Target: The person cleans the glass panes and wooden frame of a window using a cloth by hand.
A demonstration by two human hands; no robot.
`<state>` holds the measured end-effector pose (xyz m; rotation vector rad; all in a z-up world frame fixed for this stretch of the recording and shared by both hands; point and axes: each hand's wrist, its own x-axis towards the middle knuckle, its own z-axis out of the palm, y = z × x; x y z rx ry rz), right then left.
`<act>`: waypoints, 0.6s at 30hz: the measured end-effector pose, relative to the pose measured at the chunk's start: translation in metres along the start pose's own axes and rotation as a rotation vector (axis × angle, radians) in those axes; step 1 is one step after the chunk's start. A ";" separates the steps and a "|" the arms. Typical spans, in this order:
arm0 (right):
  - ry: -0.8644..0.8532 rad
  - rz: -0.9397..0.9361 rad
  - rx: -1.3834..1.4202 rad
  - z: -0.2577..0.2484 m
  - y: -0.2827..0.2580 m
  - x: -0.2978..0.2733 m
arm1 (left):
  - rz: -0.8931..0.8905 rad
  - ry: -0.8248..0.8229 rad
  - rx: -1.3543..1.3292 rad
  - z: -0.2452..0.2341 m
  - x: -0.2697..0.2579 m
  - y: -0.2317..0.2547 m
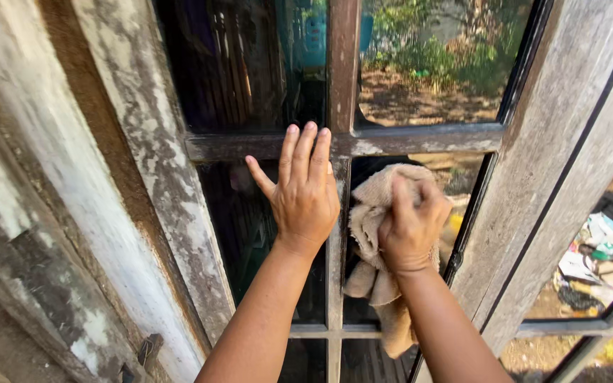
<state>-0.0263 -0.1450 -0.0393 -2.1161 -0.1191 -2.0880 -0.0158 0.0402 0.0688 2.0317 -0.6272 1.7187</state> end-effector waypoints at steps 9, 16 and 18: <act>-0.292 0.149 0.051 -0.029 0.003 -0.182 | 0.025 -0.007 0.005 -0.002 0.000 -0.002; 0.027 0.167 -0.009 0.000 0.004 0.011 | 0.018 0.008 0.012 0.001 -0.002 0.000; 0.026 0.145 -0.043 0.005 0.010 0.008 | 0.015 0.033 -0.010 0.008 -0.002 0.001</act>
